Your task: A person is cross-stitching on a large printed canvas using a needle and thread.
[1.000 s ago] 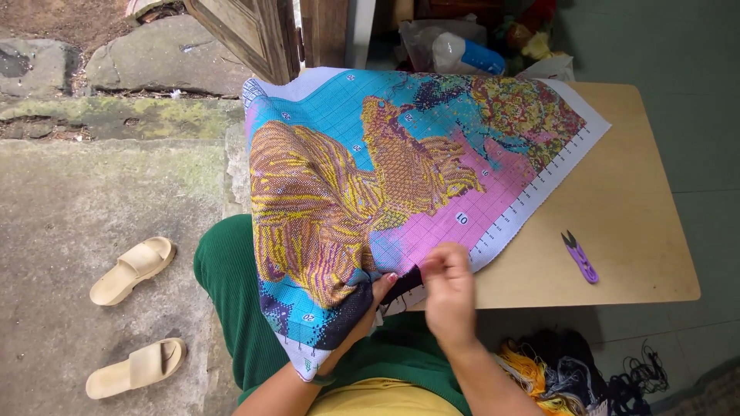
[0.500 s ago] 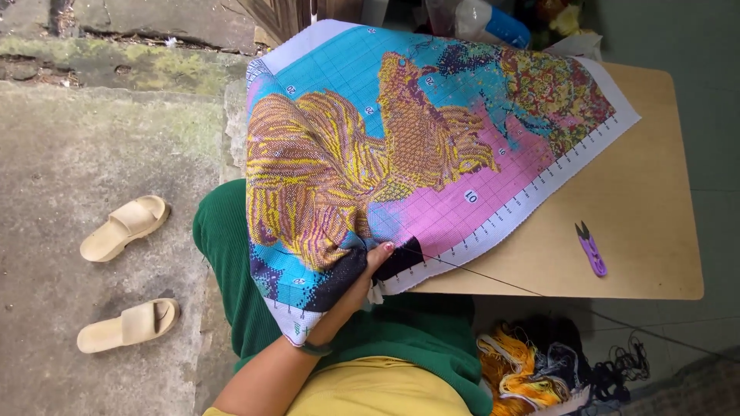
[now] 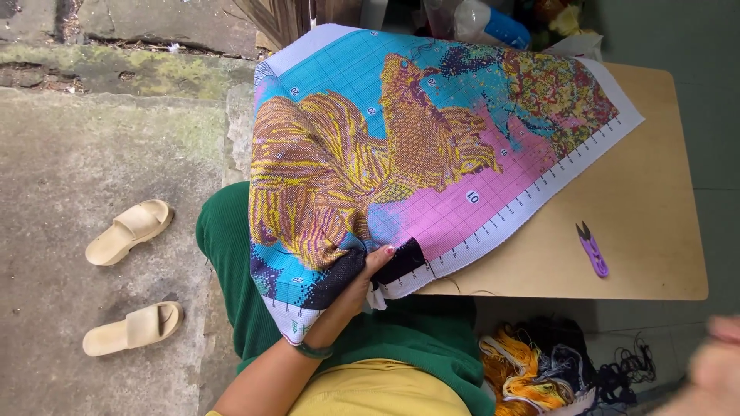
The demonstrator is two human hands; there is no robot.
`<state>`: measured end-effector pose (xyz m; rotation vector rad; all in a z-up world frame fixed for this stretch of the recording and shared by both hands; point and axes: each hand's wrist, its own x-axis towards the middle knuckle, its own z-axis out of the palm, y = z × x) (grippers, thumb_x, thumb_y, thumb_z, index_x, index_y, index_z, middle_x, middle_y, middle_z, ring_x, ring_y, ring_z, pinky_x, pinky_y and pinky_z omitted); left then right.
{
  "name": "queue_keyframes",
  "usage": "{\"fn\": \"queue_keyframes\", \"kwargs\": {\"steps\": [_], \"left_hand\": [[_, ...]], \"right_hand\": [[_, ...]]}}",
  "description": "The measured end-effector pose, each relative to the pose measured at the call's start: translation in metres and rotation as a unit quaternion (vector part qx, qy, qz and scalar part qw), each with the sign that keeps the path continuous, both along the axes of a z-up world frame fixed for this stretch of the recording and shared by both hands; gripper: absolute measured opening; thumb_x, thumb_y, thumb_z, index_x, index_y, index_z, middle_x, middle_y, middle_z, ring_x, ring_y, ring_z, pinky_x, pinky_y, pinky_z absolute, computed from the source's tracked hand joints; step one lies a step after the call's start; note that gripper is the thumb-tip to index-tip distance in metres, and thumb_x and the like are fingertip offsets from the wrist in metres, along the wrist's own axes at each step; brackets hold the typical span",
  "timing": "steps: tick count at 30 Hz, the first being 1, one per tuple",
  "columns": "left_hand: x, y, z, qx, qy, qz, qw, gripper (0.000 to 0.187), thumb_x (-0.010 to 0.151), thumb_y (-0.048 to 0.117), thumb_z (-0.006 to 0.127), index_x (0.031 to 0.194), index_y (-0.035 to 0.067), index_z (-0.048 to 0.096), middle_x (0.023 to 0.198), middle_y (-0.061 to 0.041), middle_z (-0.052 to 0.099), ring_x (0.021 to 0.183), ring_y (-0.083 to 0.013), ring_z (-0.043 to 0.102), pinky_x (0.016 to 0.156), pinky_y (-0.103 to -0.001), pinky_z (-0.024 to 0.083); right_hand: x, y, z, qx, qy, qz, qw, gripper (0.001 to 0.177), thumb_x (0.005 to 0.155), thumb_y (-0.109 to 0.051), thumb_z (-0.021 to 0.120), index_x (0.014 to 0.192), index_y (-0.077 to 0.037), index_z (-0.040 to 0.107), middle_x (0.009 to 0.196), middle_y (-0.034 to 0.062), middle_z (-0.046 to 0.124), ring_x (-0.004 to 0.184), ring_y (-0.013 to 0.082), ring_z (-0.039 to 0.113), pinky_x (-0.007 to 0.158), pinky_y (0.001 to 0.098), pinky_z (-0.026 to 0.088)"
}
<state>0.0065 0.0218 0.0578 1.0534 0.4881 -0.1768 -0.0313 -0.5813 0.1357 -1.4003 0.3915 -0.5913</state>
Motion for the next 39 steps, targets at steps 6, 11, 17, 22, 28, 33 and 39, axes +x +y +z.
{"fn": "queue_keyframes", "kwargs": {"steps": [6,11,17,22,28,33,39], "left_hand": [[0.001,-0.006,-0.019,-0.017,0.002,0.019,1.0,0.074,0.075,0.027,0.096,0.127,-0.016,0.064,0.124,-0.031,0.067,0.122,-0.0357,0.064,0.093,-0.044,0.057],[-0.002,-0.012,-0.013,-0.035,0.002,0.028,0.999,0.069,0.077,0.025,0.095,0.124,-0.016,0.065,0.12,-0.03,0.069,0.119,-0.0331,0.064,0.091,-0.045,0.057],[0.003,-0.014,-0.039,-0.081,0.018,0.036,0.996,0.067,0.082,0.025,0.091,0.126,-0.016,0.064,0.122,-0.028,0.069,0.118,-0.0298,0.064,0.089,-0.043,0.058],[0.016,-0.008,-0.06,-0.075,-0.015,0.005,0.997,0.054,0.087,0.03,0.087,0.095,-0.018,0.065,0.081,-0.028,0.073,0.06,-0.0294,0.072,0.044,-0.037,0.058],[0.017,-0.004,-0.044,-0.068,-0.028,-0.015,0.997,0.06,0.087,0.036,0.084,0.089,-0.02,0.062,0.072,-0.038,0.069,0.039,-0.0314,0.066,0.029,-0.032,0.054],[0.011,-0.006,-0.041,-0.05,-0.022,0.028,0.998,0.048,0.084,0.025,0.088,0.093,-0.017,0.067,0.076,-0.026,0.071,0.059,-0.0314,0.072,0.039,-0.038,0.058],[0.011,-0.01,-0.04,-0.065,-0.031,0.03,0.997,0.046,0.085,0.025,0.087,0.089,-0.015,0.065,0.075,-0.029,0.071,0.048,-0.0341,0.07,0.032,-0.035,0.055]], "right_hand": [[0.035,0.362,0.064,-0.008,-0.059,0.139,0.988,0.011,0.102,0.005,0.06,0.106,-0.005,0.061,0.093,0.0111,0.061,0.079,0.018,0.069,0.084,0.0368,0.063],[0.046,0.458,0.031,0.188,-0.091,0.284,0.936,0.008,0.099,0.003,0.054,0.104,0.0,0.059,0.112,0.0138,0.058,0.103,0.0274,0.07,0.103,0.044,0.055],[0.024,0.485,0.004,0.248,0.023,0.264,0.932,0.007,0.102,-0.009,0.057,0.105,-0.002,0.057,0.107,0.0122,0.062,0.097,0.0251,0.071,0.098,0.0449,0.059],[0.021,0.483,-0.002,0.069,0.123,0.233,0.962,0.012,0.097,-0.005,0.067,0.105,0.003,0.069,0.085,0.013,0.07,0.07,0.0188,0.073,0.064,0.0304,0.065],[0.023,0.488,0.031,-0.128,0.094,0.238,0.958,0.009,0.092,-0.004,0.075,0.098,0.002,0.077,0.074,0.0058,0.059,0.066,0.0073,0.061,0.062,0.0222,0.057],[0.025,0.486,0.035,-0.169,0.089,0.237,0.953,0.008,0.09,-0.003,0.076,0.097,0.0,0.08,0.073,0.0046,0.058,0.065,0.0059,0.058,0.06,0.0204,0.053],[0.025,0.485,0.041,-0.185,0.09,0.246,0.947,0.01,0.088,0.0,0.075,0.097,0.001,0.08,0.07,0.005,0.056,0.066,0.0063,0.056,0.061,0.0218,0.051]]}}
